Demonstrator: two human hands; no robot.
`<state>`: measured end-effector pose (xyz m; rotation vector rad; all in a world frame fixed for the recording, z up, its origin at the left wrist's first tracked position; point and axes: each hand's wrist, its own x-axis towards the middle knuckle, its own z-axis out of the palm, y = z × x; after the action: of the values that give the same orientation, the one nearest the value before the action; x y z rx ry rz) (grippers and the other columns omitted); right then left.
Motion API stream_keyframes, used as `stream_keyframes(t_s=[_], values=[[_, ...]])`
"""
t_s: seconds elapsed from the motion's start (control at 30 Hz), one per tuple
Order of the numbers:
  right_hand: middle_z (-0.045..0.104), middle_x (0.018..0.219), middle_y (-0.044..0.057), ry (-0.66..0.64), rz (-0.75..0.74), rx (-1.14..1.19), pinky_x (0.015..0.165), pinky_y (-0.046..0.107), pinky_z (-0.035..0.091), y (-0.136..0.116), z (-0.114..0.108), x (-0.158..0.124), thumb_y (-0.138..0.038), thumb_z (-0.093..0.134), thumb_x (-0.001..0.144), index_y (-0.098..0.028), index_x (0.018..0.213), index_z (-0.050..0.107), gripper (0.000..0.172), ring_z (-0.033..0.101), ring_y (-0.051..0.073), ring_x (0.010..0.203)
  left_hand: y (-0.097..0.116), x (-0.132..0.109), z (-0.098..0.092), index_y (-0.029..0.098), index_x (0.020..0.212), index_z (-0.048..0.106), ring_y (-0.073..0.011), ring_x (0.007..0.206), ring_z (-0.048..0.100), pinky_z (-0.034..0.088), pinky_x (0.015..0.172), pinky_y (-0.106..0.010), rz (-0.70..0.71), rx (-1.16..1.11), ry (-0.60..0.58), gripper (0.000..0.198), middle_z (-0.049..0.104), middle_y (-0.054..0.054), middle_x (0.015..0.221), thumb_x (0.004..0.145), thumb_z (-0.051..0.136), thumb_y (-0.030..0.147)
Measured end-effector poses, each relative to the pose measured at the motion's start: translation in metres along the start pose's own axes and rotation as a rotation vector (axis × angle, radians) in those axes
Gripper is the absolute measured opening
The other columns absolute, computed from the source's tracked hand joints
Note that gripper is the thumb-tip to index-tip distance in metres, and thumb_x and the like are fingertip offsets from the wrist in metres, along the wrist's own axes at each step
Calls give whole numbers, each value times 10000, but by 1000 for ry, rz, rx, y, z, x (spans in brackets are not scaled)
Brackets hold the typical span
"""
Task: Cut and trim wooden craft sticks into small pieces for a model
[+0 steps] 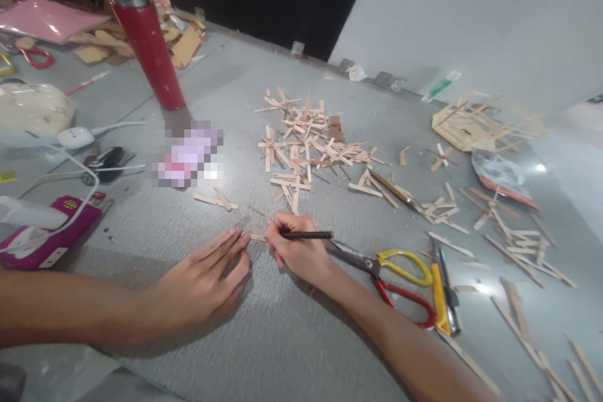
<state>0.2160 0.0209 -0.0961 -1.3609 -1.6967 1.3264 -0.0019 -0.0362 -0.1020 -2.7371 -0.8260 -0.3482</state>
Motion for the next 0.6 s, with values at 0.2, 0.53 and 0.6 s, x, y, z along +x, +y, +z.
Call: stream_keyframes(t_s=[0.2, 0.53, 0.6], values=[[529, 426, -45, 3, 4, 2, 331, 205, 344, -2, -1, -1, -480, 618, 940, -228, 570, 487, 466, 453, 77, 298, 0, 0, -1, -16, 1232, 559, -340, 1325, 611, 322, 1225, -429, 2, -25, -22, 385, 632, -328, 1347, 950, 570, 245], [541, 463, -41, -1, -20, -20, 350, 212, 357, 1, -1, 0, -448, 599, 953, -225, 569, 485, 459, 476, 75, 317, -1, 1, -1, -9, 1202, 585, -361, 1293, 633, 387, 1187, -429, 10, 8, 3, 373, 658, -306, 1322, 944, 549, 259], [543, 470, -41, -3, -27, -27, 356, 214, 358, 2, -1, 0, -430, 597, 956, -224, 569, 485, 453, 480, 75, 322, 0, 1, -1, -9, 1206, 581, -355, 1293, 634, 375, 1193, -431, 4, 6, 2, 368, 656, -311, 1322, 947, 549, 251]])
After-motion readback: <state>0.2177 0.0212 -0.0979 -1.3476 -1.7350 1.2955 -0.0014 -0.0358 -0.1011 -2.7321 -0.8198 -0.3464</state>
